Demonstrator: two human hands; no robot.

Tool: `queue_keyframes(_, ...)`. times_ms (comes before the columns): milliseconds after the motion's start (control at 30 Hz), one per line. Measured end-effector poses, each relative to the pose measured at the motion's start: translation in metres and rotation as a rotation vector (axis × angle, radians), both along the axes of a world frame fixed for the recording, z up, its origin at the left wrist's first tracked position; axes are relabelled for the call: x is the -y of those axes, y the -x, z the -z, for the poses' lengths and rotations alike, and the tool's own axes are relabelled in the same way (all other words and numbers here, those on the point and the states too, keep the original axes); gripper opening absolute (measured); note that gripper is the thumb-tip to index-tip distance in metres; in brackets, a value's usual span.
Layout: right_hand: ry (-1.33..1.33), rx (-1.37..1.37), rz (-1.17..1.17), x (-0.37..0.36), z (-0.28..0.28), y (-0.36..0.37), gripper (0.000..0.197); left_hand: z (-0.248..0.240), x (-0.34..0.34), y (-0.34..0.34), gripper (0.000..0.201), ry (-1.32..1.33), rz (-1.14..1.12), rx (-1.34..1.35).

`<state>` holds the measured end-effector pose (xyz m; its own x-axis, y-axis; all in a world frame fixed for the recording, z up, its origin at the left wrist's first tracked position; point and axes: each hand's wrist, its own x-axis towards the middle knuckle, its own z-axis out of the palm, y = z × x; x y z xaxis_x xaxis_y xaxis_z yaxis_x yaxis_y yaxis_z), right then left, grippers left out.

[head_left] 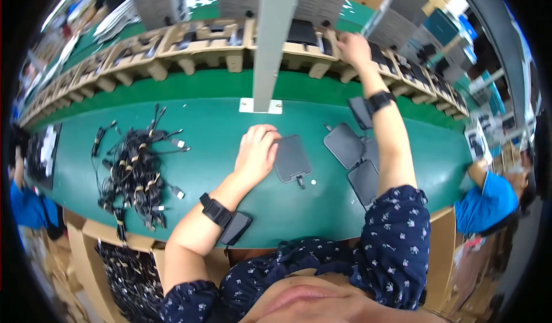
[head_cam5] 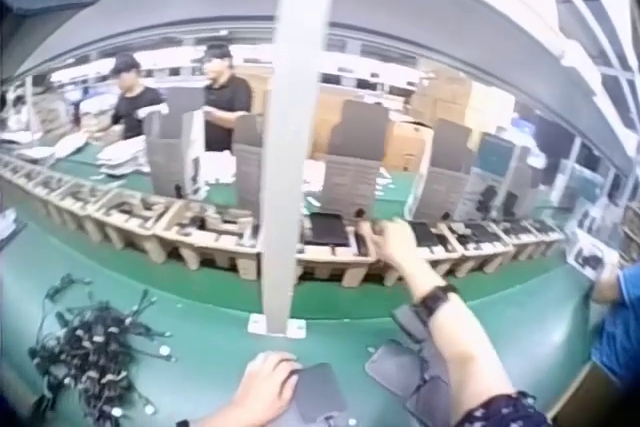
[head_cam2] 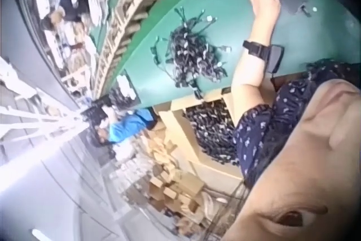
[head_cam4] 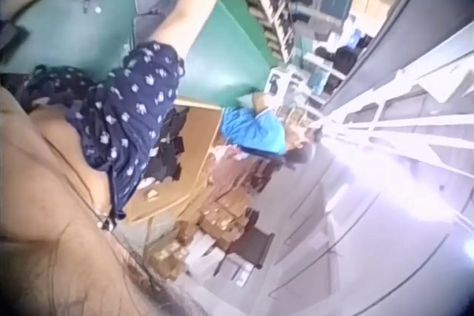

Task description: The person picks up a cable and a black pad, joins them together, and places the assembled unit into a cardboard tray on the assembly line, repeating this process several times.

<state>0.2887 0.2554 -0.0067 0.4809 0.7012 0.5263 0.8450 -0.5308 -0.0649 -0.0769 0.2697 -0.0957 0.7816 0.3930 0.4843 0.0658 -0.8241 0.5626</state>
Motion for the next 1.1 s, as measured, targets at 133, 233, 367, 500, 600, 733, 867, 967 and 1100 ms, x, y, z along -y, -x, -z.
queue_keyframes(133,-0.104,-0.103,-0.129,-0.001,0.021,-0.011,0.014,0.007,-0.007,0.006,0.017,0.015,-0.024,0.013)
queue_keyframes(233,-0.162,-0.110,-0.148,-0.007,0.029,-0.029,0.015,0.006,-0.005,0.004,0.017,0.008,-0.047,0.010)
queue_keyframes(367,-0.120,-0.193,-0.065,-0.021,0.028,-0.037,0.012,0.005,-0.003,0.007,0.017,0.004,-0.065,-0.021)
queue_keyframes(500,-0.131,-0.166,-0.060,-0.023,0.029,-0.039,0.011,0.009,-0.004,0.008,0.016,0.005,-0.071,0.007)
queue_keyframes(600,-0.151,-0.115,-0.008,-0.015,0.031,-0.034,0.015,0.016,-0.004,0.004,0.014,0.017,-0.045,0.054)
queue_keyframes(733,-0.237,0.368,0.025,0.001,0.038,0.014,0.018,0.022,-0.010,0.013,0.017,0.044,-0.033,0.052)
queue_keyframes(867,-0.213,0.297,-0.122,0.035,0.052,0.026,0.019,0.007,-0.018,0.018,0.015,-0.050,-0.096,0.148)
queue_keyframes(967,-0.146,0.427,-0.206,0.040,0.044,0.024,0.021,-0.012,-0.045,0.030,0.010,-0.206,-0.352,0.195)
queue_keyframes(1100,0.006,0.288,-0.125,0.050,0.037,-0.010,0.027,-0.042,-0.089,0.047,0.014,-0.409,-0.664,0.177)
